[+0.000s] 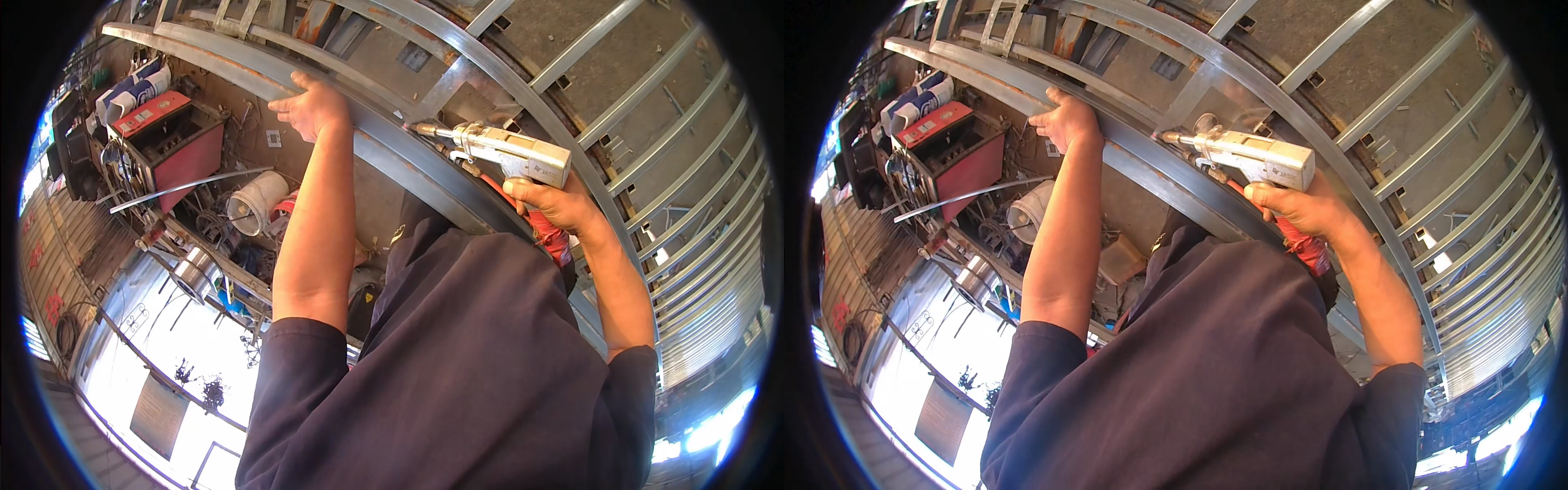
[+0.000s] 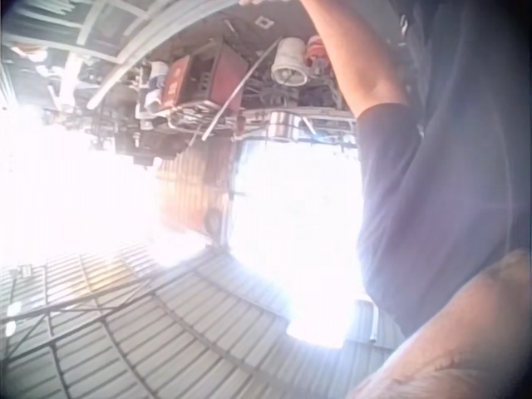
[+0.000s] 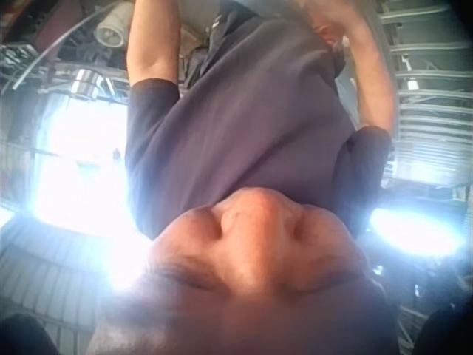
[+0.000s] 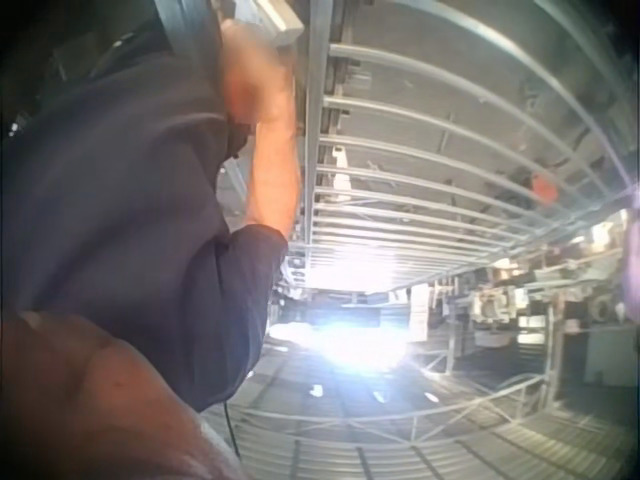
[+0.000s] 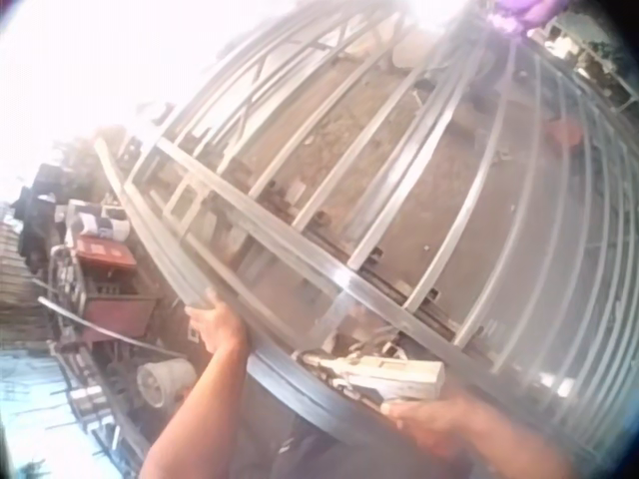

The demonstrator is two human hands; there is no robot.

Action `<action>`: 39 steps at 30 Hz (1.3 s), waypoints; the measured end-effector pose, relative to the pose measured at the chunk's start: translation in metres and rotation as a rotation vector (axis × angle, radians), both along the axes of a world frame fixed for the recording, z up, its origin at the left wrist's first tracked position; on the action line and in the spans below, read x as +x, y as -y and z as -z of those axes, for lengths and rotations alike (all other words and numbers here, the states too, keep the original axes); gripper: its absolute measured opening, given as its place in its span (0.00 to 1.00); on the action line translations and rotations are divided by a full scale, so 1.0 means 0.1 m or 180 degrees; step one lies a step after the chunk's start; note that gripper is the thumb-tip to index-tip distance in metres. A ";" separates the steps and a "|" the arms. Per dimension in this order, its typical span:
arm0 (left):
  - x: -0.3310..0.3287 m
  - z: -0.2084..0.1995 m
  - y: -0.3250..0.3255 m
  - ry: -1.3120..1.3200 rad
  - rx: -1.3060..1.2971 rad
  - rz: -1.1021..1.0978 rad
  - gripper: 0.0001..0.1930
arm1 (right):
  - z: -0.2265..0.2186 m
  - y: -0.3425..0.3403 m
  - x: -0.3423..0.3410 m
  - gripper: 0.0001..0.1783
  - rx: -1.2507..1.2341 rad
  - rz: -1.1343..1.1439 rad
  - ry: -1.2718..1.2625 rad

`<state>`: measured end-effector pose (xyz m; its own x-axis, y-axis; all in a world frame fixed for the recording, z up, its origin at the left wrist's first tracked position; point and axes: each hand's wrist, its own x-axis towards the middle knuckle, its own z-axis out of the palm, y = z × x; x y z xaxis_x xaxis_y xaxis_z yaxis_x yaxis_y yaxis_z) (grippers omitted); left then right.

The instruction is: The person welds a metal frame using a handheld welding gun, moving along joints and seams to join metal pieces. Sparks are visible during welding as the person repositions the frame and continues along different sections.

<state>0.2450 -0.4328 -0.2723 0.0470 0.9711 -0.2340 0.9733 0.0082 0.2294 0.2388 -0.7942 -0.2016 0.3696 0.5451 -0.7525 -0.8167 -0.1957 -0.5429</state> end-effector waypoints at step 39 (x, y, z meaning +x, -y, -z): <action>0.02 -0.04 0.00 -0.0022 -0.0077 0.0033 0.50 | -0.09 0.10 0.00 0.25 -0.0182 -0.0176 0.0000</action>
<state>0.2470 -0.4324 -0.2683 0.0552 0.9647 -0.2576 0.9749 0.0037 0.2225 0.2389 -0.8045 -0.1924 0.3401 0.5209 -0.7829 -0.8038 -0.2711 -0.5296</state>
